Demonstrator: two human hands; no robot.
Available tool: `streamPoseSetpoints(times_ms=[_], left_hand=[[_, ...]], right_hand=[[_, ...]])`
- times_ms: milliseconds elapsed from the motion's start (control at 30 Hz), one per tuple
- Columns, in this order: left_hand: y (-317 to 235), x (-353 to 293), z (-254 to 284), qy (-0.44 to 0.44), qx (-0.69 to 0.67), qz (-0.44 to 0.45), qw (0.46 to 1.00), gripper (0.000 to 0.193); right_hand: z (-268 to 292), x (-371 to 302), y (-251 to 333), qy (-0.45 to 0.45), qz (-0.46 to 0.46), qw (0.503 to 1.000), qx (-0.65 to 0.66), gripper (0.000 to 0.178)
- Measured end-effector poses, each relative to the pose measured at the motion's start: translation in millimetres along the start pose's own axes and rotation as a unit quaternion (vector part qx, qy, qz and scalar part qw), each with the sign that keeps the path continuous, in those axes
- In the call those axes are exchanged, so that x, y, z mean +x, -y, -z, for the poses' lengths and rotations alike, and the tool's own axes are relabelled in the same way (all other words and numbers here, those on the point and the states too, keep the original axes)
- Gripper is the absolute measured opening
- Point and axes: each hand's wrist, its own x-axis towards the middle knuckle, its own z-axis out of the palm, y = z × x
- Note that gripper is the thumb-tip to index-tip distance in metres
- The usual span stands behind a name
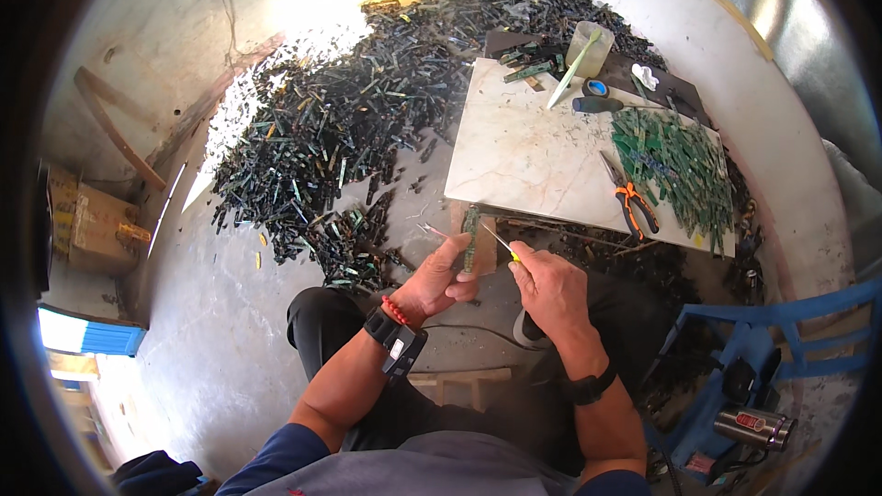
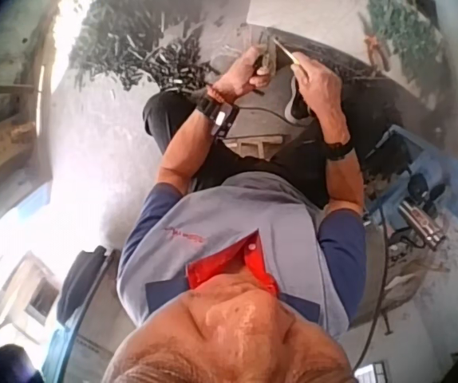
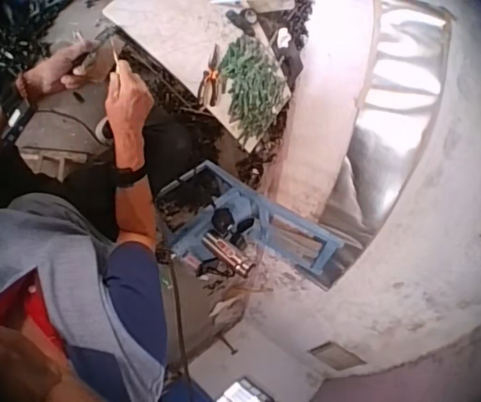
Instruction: The person sits at a low table and uses pliers and a screwdriver to remove components from small green circuit boards. They repeatedly pick up boards, strip parts, and place the processed boards into a pile on the table.
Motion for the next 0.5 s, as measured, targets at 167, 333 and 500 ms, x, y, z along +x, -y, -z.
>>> streamPoseSetpoints(times_ms=[167,333,500], left_hand=[[-0.3,5.8,-0.7,0.016,0.003,0.015,1.0,0.039],[2.5,8.5,0.6,0.05,0.0,0.006,0.999,0.035],[-1.4,6.2,3.6,0.084,0.006,-0.003,0.996,0.037]], right_hand=[[-10.0,-7.5,-16.5,0.056,-0.208,0.908,0.36,0.023],[5.2,-3.0,-11.1,0.104,-0.422,0.66,0.612,0.024],[3.0,-2.3,-13.3,0.111,-0.402,0.678,0.605,0.023]])
